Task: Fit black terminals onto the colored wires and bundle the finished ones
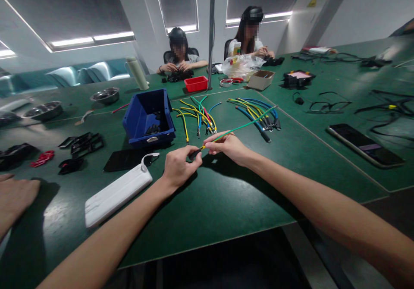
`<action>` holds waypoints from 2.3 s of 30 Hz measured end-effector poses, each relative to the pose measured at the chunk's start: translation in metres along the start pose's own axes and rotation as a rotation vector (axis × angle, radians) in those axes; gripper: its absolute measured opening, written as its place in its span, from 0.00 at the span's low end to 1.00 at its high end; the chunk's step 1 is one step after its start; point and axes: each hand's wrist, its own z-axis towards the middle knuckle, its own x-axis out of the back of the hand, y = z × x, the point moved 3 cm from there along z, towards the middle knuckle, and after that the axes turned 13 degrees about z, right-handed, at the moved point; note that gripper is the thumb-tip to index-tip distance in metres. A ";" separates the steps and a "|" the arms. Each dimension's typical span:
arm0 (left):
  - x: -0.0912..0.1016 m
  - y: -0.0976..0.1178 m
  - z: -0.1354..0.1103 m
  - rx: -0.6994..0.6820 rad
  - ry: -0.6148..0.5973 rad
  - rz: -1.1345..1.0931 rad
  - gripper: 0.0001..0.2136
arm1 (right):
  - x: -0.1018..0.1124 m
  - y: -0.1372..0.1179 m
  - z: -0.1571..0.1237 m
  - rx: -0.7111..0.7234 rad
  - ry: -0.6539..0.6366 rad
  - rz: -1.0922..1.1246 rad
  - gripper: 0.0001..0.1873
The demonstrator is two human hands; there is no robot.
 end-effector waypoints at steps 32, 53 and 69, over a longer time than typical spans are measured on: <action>0.001 0.001 0.000 -0.047 0.049 -0.015 0.06 | -0.001 -0.004 -0.001 -0.041 0.051 -0.014 0.17; 0.000 0.001 0.001 -0.041 0.045 -0.022 0.05 | 0.002 0.007 0.000 -0.023 -0.004 -0.006 0.17; 0.003 0.006 0.000 -0.132 0.173 0.025 0.04 | -0.005 -0.003 -0.003 -0.043 0.020 0.002 0.18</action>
